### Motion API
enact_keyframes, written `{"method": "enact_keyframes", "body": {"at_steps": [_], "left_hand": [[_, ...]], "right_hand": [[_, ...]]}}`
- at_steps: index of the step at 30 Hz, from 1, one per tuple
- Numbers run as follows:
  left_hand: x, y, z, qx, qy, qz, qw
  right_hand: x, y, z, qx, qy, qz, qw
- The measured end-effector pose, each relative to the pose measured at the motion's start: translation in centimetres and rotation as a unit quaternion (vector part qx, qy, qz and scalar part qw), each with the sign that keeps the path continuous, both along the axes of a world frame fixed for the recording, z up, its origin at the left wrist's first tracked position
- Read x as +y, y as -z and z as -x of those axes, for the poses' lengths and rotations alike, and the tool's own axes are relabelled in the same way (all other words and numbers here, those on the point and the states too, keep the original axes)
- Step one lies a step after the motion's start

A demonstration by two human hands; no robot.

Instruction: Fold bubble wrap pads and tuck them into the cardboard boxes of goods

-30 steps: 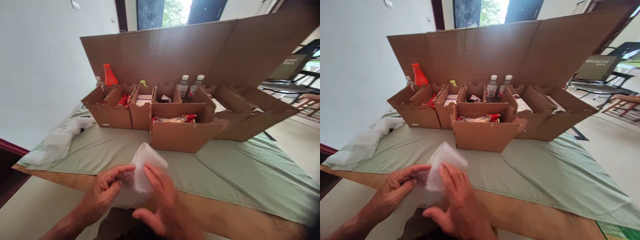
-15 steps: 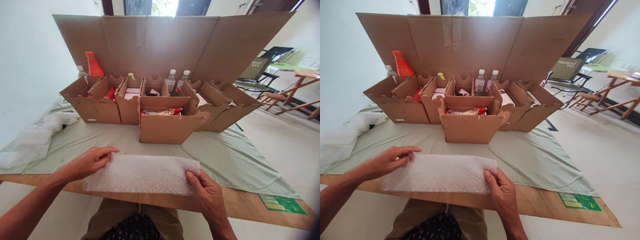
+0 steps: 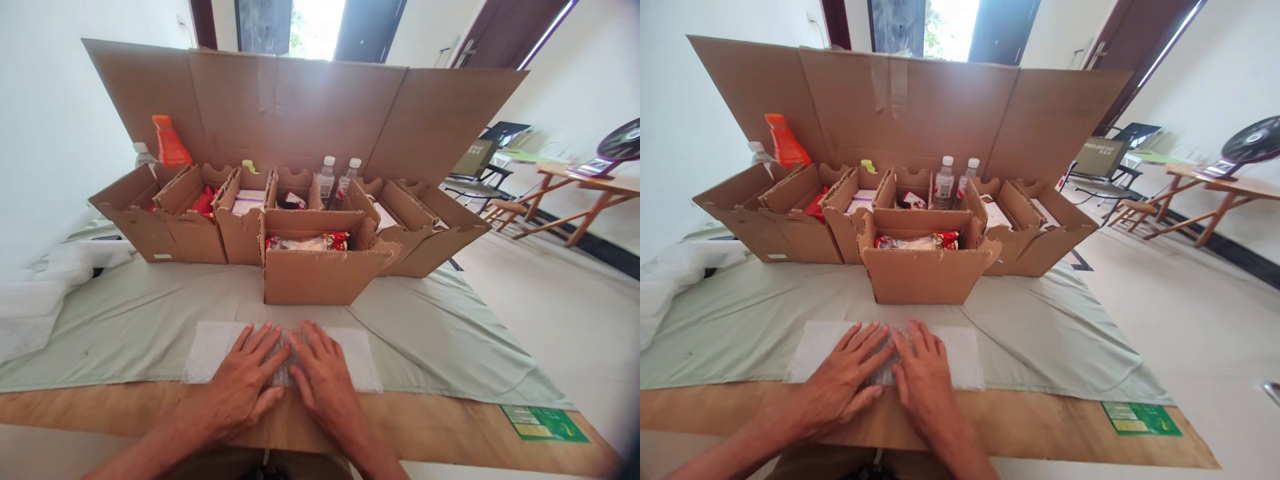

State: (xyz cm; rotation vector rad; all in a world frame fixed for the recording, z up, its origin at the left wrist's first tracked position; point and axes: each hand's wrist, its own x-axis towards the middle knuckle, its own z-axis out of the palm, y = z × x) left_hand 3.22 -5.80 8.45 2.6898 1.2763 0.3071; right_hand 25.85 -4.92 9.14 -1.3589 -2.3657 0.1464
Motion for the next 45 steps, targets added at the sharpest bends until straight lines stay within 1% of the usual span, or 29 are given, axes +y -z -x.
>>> {"method": "enact_keyframes", "body": {"at_steps": [2, 3, 5, 7, 9, 11, 12, 14, 17, 19, 21, 23, 24, 26, 27, 28, 29, 30, 32, 33, 35, 37, 38, 39, 40, 41, 42, 44, 45], "left_hand": [[0.4, 1.0, 0.5, 0.014, 0.012, 0.032, 0.999], [0.5, 1.4, 1.0, 0.01, 0.015, 0.038, 0.999], [0.6, 1.9, 2.2, -0.011, 0.023, 0.039, 0.999], [0.4, 2.2, 3.0, -0.034, 0.036, 0.041, 0.998], [0.4, 2.3, 3.5, -0.057, 0.041, 0.038, 0.997], [0.9, 2.3, 4.0, -0.074, 0.01, 0.013, 0.997], [1.4, 2.3, 4.3, -0.074, -0.018, -0.007, 0.997], [2.8, 2.3, 5.5, -0.056, -0.09, -0.053, 0.993], [4.8, 2.3, 7.4, -0.008, -0.188, -0.08, 0.979], [5.5, 2.4, 8.2, -0.001, -0.215, -0.072, 0.974], [5.4, 2.3, 8.2, -0.022, -0.208, -0.069, 0.975], [4.7, 1.5, 7.9, -0.059, -0.2, -0.062, 0.976], [4.2, 0.8, 7.8, -0.078, -0.2, -0.043, 0.976], [3.5, -1.4, 8.2, -0.102, -0.204, 0.026, 0.973], [3.4, -2.7, 8.6, -0.104, -0.206, 0.068, 0.971], [3.5, -4.1, 9.2, -0.099, -0.208, 0.086, 0.969], [3.9, -5.5, 9.8, -0.08, -0.213, 0.087, 0.97], [4.6, -6.7, 10.3, -0.054, -0.22, 0.069, 0.972], [6.7, -8.5, 10.8, 0.006, -0.227, 0.008, 0.974], [8.0, -9.0, 10.7, 0.035, -0.228, -0.023, 0.973], [10.5, -9.2, 10.1, 0.043, -0.243, -0.058, 0.967], [12.0, -8.4, 9.0, 0.037, -0.256, -0.087, 0.962], [12.0, -7.8, 8.3, 0.031, -0.257, -0.097, 0.961], [11.5, -7.0, 7.7, 0.029, -0.255, -0.103, 0.961], [10.4, -6.3, 7.2, 0.02, -0.246, -0.106, 0.963], [8.7, -5.6, 6.7, 0.006, -0.23, -0.105, 0.968], [6.6, -4.9, 6.3, -0.006, -0.208, -0.099, 0.973], [1.5, -3.9, 5.6, -0.113, -0.125, -0.084, 0.982], [-1.1, -3.4, 5.3, -0.143, -0.092, -0.059, 0.984]], "right_hand": [[0.4, 0.8, 0.3, -0.02, -0.02, 0.029, 0.999], [0.4, 1.4, -0.5, -0.027, -0.019, 0.026, 0.999], [0.4, 2.5, -3.2, -0.041, -0.004, -0.001, 0.999], [0.3, 3.2, -6.8, -0.06, 0.039, -0.03, 0.997], [0.4, 3.3, -9.8, -0.078, 0.099, -0.047, 0.991], [1.0, 2.9, -11.5, -0.084, 0.148, -0.059, 0.984], [1.5, 2.6, -11.8, -0.082, 0.161, -0.066, 0.981], [2.8, 2.1, -11.4, -0.071, 0.162, -0.069, 0.982], [4.8, 1.6, -10.1, -0.064, 0.141, -0.026, 0.988], [5.6, 1.4, -9.6, -0.061, 0.129, 0.013, 0.99], [5.6, 1.0, -9.4, -0.043, 0.113, 0.028, 0.992], [4.9, 0.1, -9.5, -0.009, 0.106, 0.028, 0.994], [4.3, -0.5, -9.6, 0.014, 0.107, 0.035, 0.994], [2.5, -1.8, -9.4, 0.073, 0.116, 0.077, 0.988], [1.5, -2.4, -9.1, 0.107, 0.115, 0.111, 0.981], [0.4, -2.8, -8.6, 0.138, 0.107, 0.149, 0.973], [-0.8, -3.0, -7.9, 0.165, 0.091, 0.188, 0.964], [-1.9, -3.0, -7.1, 0.186, 0.07, 0.225, 0.954], [-3.8, -2.4, -5.0, 0.21, 0.02, 0.288, 0.934], [-4.5, -1.8, -3.9, 0.214, -0.001, 0.313, 0.926], [-5.4, -0.7, -1.7, 0.205, -0.025, 0.342, 0.917], [-5.6, 0.1, -0.2, 0.187, -0.026, 0.346, 0.919], [-5.5, 0.3, 0.3, 0.183, -0.023, 0.341, 0.922], [-5.3, 0.3, 0.5, 0.184, -0.023, 0.334, 0.924], [-5.1, 0.2, 0.6, 0.19, -0.025, 0.33, 0.925], [-4.9, 0.0, 0.6, 0.197, -0.03, 0.329, 0.923], [-4.7, -0.2, 0.4, 0.204, -0.037, 0.331, 0.921], [-4.4, -0.8, 0.2, 0.218, -0.058, 0.344, 0.911], [-4.3, -1.0, 0.1, 0.229, -0.067, 0.354, 0.904]]}}
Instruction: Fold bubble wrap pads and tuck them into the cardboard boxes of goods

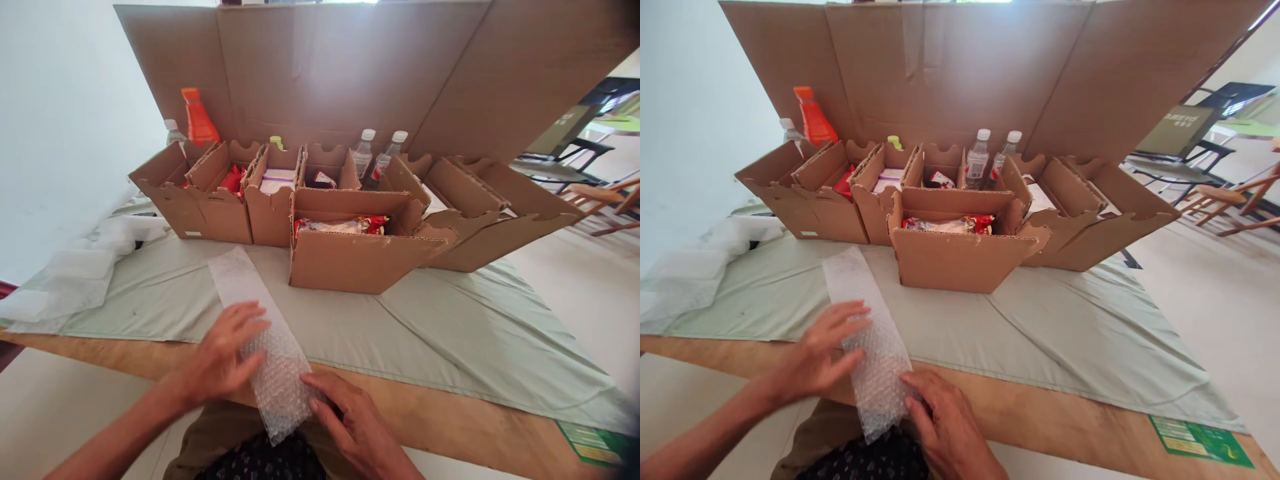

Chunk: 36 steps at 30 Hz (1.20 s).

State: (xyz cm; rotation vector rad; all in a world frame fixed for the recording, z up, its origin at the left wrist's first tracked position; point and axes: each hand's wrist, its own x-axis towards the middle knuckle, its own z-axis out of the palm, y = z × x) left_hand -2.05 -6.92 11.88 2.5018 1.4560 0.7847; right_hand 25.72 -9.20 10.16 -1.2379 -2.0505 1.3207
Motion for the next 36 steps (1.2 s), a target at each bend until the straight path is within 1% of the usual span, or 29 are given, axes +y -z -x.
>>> {"method": "enact_keyframes", "body": {"at_steps": [2, 3, 4, 5, 6, 7, 9, 10, 12, 14, 16, 20, 22, 24, 27, 29, 32, 34, 36], "left_hand": [[-4.5, 0.9, -0.8, -0.028, 0.048, 0.038, 0.998], [-6.2, 1.4, -1.3, -0.03, 0.07, 0.041, 0.996], [-7.5, 2.0, -1.8, -0.034, 0.084, 0.028, 0.996], [-8.3, 2.6, -2.3, -0.04, 0.081, 0.013, 0.996], [-8.8, 3.2, -2.7, -0.053, 0.061, -0.003, 0.997], [-8.9, 3.7, -3.1, -0.073, 0.022, -0.013, 0.997], [-8.5, 4.3, -3.5, -0.122, -0.085, -0.006, 0.989], [-8.0, 4.4, -3.6, -0.142, -0.134, 0.003, 0.981], [-7.1, 4.2, -3.5, -0.159, -0.198, 0.019, 0.967], [-6.3, 3.9, -3.2, -0.151, -0.222, 0.024, 0.963], [-5.8, 3.9, -2.9, -0.136, -0.232, 0.02, 0.963], [-5.1, 4.7, -2.7, -0.101, -0.26, 0.01, 0.96], [-4.8, 5.1, -2.7, -0.074, -0.27, 0.006, 0.96], [-4.5, 5.2, -2.7, -0.044, -0.274, 0.004, 0.961], [-4.4, 5.1, -2.7, -0.021, -0.274, 0.003, 0.961], [-4.5, 4.8, -2.6, -0.022, -0.277, 0.002, 0.961], [-4.6, 4.7, -2.5, -0.027, -0.274, 0.007, 0.961], [-4.7, 4.9, -2.5, -0.032, -0.267, 0.007, 0.963], [-4.8, 5.1, -2.4, -0.042, -0.262, 0.0, 0.964]], "right_hand": [[0.1, -0.4, 0.2, 0.042, 0.001, 0.04, 0.998], [0.1, -0.6, 0.5, 0.067, 0.015, 0.074, 0.995], [0.1, -0.8, 0.8, 0.094, 0.036, 0.116, 0.988], [0.1, -0.9, 1.2, 0.119, 0.059, 0.16, 0.978], [0.1, -1.1, 1.7, 0.143, 0.078, 0.199, 0.966], [0.1, -1.3, 2.1, 0.163, 0.09, 0.228, 0.956], [0.2, -1.4, 2.9, 0.193, 0.098, 0.247, 0.945], [0.3, -1.4, 3.1, 0.199, 0.1, 0.233, 0.947], [0.9, -1.1, 3.3, 0.187, 0.114, 0.161, 0.962], [1.8, -0.5, 3.4, 0.137, 0.133, 0.062, 0.98], [2.8, 0.3, 3.7, 0.075, 0.134, -0.014, 0.988], [4.4, 1.5, 5.2, -0.001, 0.066, -0.089, 0.994], [4.7, 1.9, 5.9, -0.032, 0.045, -0.13, 0.99], [4.6, 1.9, 6.1, -0.058, 0.043, -0.174, 0.982], [4.0, 1.6, 5.4, -0.07, 0.045, -0.245, 0.966], [3.7, 1.0, 4.7, -0.077, 0.032, -0.303, 0.949], [3.5, 0.2, 4.2, -0.111, -0.04, -0.355, 0.927], [3.7, 0.0, 4.5, -0.133, -0.089, -0.361, 0.919], [4.0, 0.2, 5.1, -0.14, -0.115, -0.365, 0.913]]}}
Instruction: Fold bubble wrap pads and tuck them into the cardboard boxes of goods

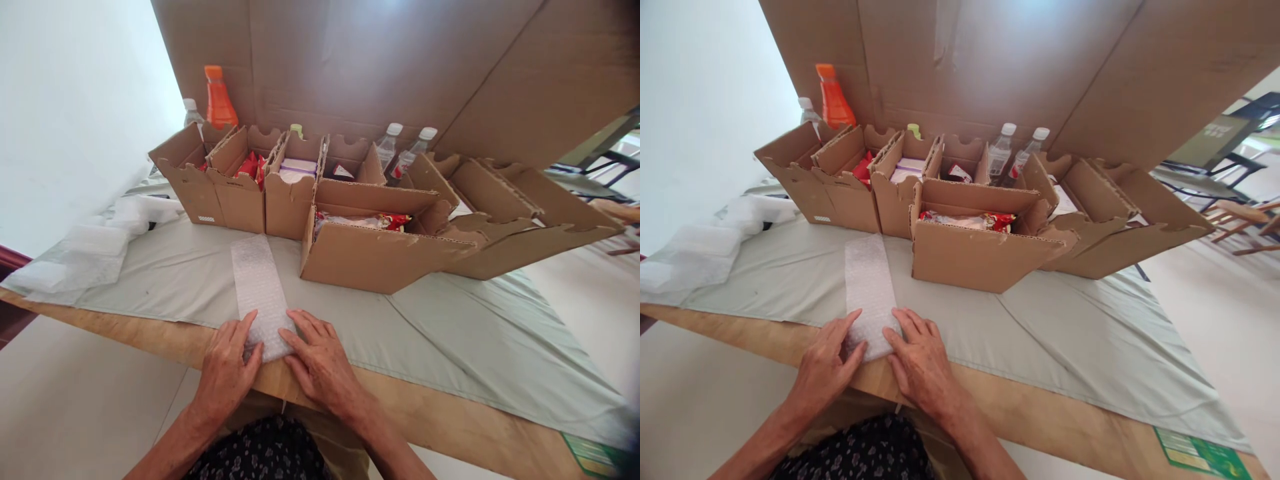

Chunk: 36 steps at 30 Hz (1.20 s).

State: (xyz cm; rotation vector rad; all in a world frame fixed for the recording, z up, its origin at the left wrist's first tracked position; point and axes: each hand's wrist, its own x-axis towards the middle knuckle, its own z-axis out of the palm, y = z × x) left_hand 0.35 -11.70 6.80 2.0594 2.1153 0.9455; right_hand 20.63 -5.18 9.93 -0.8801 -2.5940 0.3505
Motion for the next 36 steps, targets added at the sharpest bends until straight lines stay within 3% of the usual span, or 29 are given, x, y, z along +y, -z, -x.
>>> {"method": "enact_keyframes", "body": {"at_steps": [5, 10, 12, 17, 22, 28, 31, 36], "left_hand": [[-0.4, -0.8, 0.6, -0.003, 0.011, -0.029, 0.999], [-1.9, -2.7, 0.8, 0.018, 0.134, -0.051, 0.99], [-2.4, -2.8, 0.6, -0.008, 0.152, -0.053, 0.987], [-2.4, -2.2, 0.3, -0.089, 0.093, -0.042, 0.991], [-1.4, -1.9, 0.6, -0.072, 0.055, -0.028, 0.996], [-1.5, -1.2, 0.9, -0.031, 0.031, -0.015, 0.999], [-2.0, -1.0, 1.0, -0.025, 0.021, -0.032, 0.999], [-3.2, -1.6, 1.1, -0.05, 0.09, -0.036, 0.994]], "right_hand": [[0.5, 1.2, 0.5, 0.008, -0.024, -0.028, 0.999], [0.6, 0.6, -0.1, 0.051, -0.061, -0.011, 0.997], [0.6, -0.3, -0.1, 0.061, -0.058, 0.021, 0.996], [0.7, -1.0, 0.3, 0.071, -0.005, 0.101, 0.992], [0.1, -0.3, -0.3, 0.128, 0.044, 0.007, 0.991], [-0.6, 0.0, -0.4, 0.035, -0.06, 0.016, 0.997], [-0.1, 0.4, 0.2, 0.043, -0.073, 0.014, 0.996], [0.6, -0.4, 0.5, 0.073, -0.068, 0.074, 0.992]]}}
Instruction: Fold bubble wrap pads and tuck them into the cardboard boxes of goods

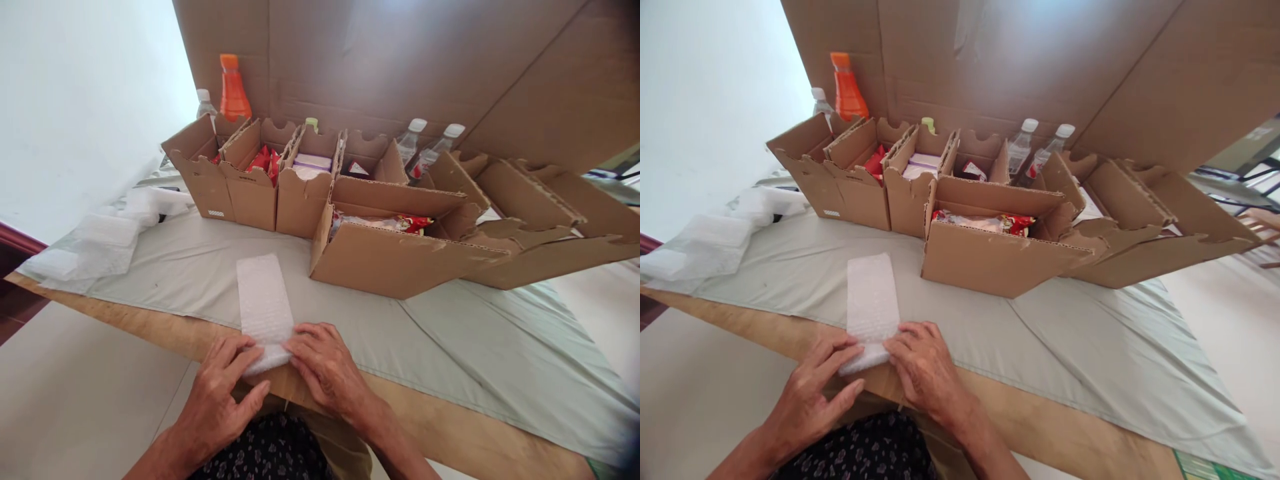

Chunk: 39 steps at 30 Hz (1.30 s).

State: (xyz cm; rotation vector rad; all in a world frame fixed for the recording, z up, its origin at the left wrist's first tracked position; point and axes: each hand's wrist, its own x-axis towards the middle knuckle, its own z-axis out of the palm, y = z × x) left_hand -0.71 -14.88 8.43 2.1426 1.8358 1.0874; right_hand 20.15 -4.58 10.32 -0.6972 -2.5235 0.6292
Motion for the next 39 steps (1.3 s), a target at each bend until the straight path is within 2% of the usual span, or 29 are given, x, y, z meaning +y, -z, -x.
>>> {"method": "enact_keyframes", "body": {"at_steps": [4, 9, 13, 15, 21, 25, 29, 31, 36, 39], "left_hand": [[0.0, -0.4, 0.3, -0.036, 0.014, -0.003, 0.999], [1.7, -0.2, 0.9, -0.038, -0.036, 0.038, 0.998], [2.6, 0.3, 1.0, 0.002, -0.067, 0.028, 0.997], [2.3, 0.3, 1.0, -0.009, -0.066, 0.009, 0.998], [1.0, -0.5, 1.2, -0.05, 0.003, 0.005, 0.999], [2.1, -0.3, 1.4, -0.048, -0.02, 0.018, 0.998], [3.3, 0.3, 1.6, -0.025, -0.057, 0.0, 0.998], [3.2, 0.4, 1.5, -0.02, -0.053, -0.019, 0.998], [1.7, -0.3, 1.4, -0.016, 0.026, -0.012, 0.999], [1.7, -0.5, 1.4, -0.035, 0.016, 0.002, 0.999]], "right_hand": [[0.0, -0.7, 0.0, -0.003, 0.026, 0.062, 0.998], [-0.2, 0.1, 0.1, 0.011, 0.092, -0.048, 0.995], [-0.4, 0.5, 0.4, -0.028, 0.04, -0.073, 0.996], [-0.3, 0.4, 0.6, -0.025, 0.025, -0.056, 0.998], [0.2, -0.5, 0.3, 0.007, 0.04, 0.043, 0.998], [0.0, -0.2, 0.2, 0.016, 0.074, -0.023, 0.997], [0.1, 0.4, 0.6, -0.02, 0.056, -0.075, 0.995], [0.2, 0.3, 0.7, -0.024, 0.043, -0.059, 0.997], [0.2, -0.6, 0.3, 0.011, 0.037, 0.052, 0.998], [-0.1, -0.8, -0.1, 0.019, 0.055, 0.059, 0.997]]}}
